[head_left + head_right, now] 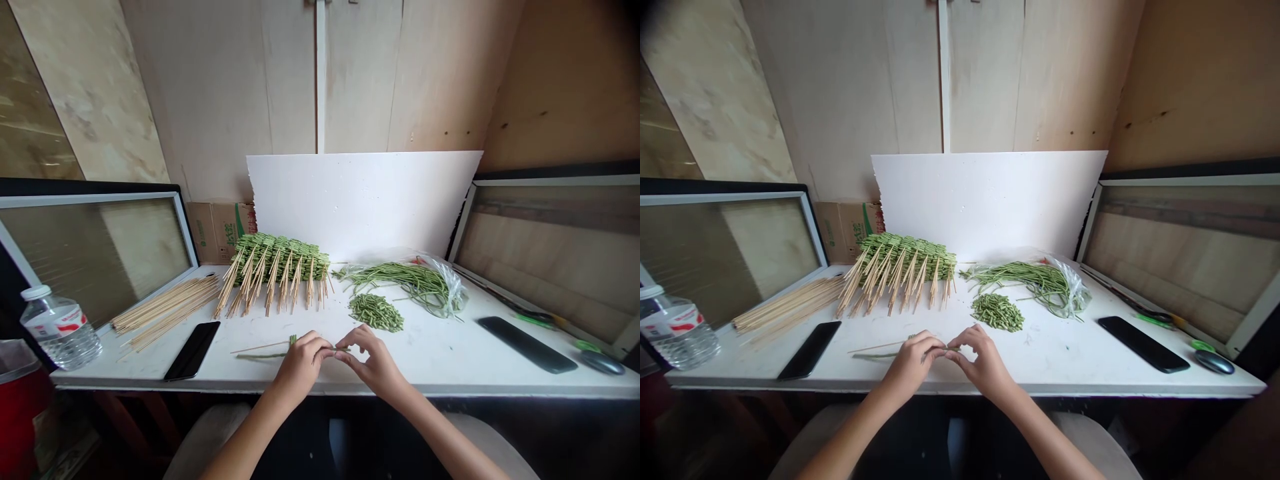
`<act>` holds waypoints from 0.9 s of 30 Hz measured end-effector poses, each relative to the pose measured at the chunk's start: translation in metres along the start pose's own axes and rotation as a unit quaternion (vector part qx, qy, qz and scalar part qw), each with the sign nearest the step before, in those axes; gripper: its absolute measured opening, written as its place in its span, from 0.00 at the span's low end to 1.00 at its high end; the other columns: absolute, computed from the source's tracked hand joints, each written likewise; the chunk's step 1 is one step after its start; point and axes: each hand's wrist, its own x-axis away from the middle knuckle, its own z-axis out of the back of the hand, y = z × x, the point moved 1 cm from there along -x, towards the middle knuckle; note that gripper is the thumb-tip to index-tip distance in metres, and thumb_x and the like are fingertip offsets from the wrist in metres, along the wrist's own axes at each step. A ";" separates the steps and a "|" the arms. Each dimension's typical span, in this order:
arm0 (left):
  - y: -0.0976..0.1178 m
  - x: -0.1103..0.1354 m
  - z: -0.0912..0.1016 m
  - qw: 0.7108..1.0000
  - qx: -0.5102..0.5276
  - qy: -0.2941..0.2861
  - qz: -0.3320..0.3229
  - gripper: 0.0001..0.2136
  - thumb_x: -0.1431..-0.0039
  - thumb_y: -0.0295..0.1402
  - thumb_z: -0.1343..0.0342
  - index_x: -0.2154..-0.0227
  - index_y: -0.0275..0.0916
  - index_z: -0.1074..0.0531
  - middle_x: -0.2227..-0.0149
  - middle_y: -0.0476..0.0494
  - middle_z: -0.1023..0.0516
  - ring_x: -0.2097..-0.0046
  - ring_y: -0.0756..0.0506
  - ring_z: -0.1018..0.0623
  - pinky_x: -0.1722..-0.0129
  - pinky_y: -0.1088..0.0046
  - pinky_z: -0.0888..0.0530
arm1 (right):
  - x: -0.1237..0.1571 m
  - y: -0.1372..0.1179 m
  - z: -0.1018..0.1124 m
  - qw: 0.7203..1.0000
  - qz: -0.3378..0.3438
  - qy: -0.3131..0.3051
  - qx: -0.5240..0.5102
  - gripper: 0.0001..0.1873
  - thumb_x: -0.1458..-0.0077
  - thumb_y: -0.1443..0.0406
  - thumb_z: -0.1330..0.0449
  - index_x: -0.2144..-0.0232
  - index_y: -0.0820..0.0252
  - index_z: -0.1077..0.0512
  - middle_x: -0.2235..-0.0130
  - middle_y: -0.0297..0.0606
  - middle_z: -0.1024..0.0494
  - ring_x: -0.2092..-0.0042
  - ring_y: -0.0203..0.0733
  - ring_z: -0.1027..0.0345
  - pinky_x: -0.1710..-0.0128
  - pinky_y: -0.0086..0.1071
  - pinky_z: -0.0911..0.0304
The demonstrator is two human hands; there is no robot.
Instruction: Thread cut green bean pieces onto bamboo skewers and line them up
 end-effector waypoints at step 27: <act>-0.003 -0.008 0.031 0.999 -0.042 0.005 -0.023 0.14 0.29 0.26 0.54 0.56 0.40 0.22 0.59 0.41 0.24 0.58 0.43 0.24 0.56 0.67 0.26 | -0.007 0.065 0.028 0.981 -0.081 0.092 0.148 0.25 0.33 0.48 0.49 0.62 0.55 0.18 0.65 0.45 0.21 0.61 0.53 0.32 0.55 0.51 0.36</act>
